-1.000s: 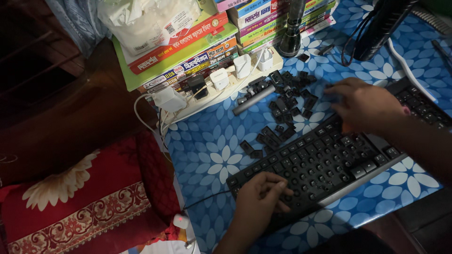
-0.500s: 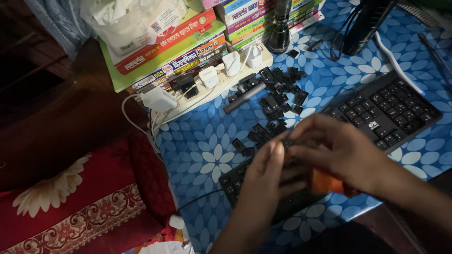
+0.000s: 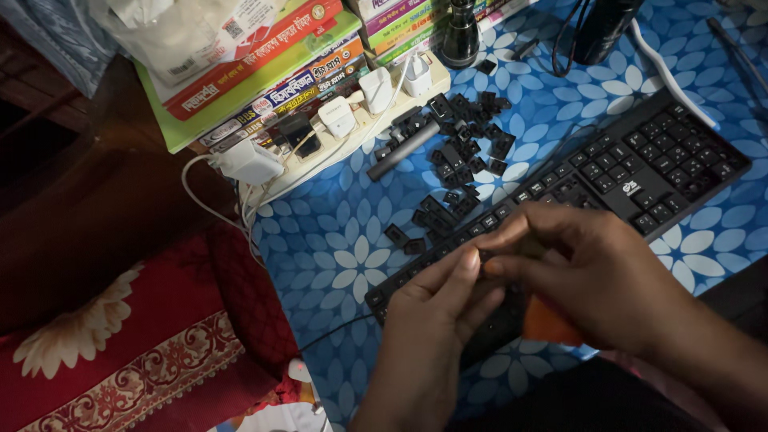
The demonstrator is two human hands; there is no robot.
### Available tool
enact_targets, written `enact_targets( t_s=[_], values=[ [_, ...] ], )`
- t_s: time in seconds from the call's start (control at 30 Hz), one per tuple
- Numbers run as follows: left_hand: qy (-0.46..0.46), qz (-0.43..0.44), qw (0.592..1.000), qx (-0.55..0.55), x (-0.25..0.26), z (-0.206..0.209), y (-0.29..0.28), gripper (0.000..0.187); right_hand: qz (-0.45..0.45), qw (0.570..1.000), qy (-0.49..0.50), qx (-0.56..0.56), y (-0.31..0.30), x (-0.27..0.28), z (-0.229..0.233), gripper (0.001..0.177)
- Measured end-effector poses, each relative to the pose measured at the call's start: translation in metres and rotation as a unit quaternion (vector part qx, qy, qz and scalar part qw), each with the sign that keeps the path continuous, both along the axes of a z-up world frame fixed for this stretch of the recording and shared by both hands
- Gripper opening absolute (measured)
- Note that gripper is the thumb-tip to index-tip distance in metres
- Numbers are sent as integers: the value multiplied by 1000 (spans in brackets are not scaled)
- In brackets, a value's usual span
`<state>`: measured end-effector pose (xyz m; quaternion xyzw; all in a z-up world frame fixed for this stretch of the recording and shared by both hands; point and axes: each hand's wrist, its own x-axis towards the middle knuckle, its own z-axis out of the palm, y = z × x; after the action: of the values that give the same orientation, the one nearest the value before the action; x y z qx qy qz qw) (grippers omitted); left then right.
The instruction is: The person removes individual keycaps from a black keyboard, wipes each keycap with a cloth, and places them back onto the keyboard. The person repeats this process for multiple keys across the keyboard.
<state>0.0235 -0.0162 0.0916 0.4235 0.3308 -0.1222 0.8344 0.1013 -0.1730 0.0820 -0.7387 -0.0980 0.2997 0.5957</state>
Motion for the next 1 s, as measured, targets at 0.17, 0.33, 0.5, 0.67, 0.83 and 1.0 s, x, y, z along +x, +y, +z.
enact_targets(
  t_s=[0.17, 0.33, 0.5, 0.67, 0.83, 1.0],
  values=[
    [18, 15, 998, 55, 4, 9, 0, 41, 37, 973, -57, -220, 1, 11, 14, 19],
    [59, 10, 997, 53, 3, 14, 0, 43, -12, 986, -90, -140, 4, 11, 11, 28],
    [87, -23, 996, 17, 0, 7, -5, 43, -73, 997, -8, -38, 7, 7, 7, 39],
    [29, 57, 996, -68, -1, 1, 8, 42, 76, 990, 2, 117, 15, -8, 8, 40],
    [28, 40, 998, -35, -2, 5, 14, 41, 52, 994, -33, -94, 17, -9, 11, 29],
    [52, 4, 999, 4, -3, 11, 3, 41, -63, 995, 43, -59, 6, -3, 19, 13]
  ],
)
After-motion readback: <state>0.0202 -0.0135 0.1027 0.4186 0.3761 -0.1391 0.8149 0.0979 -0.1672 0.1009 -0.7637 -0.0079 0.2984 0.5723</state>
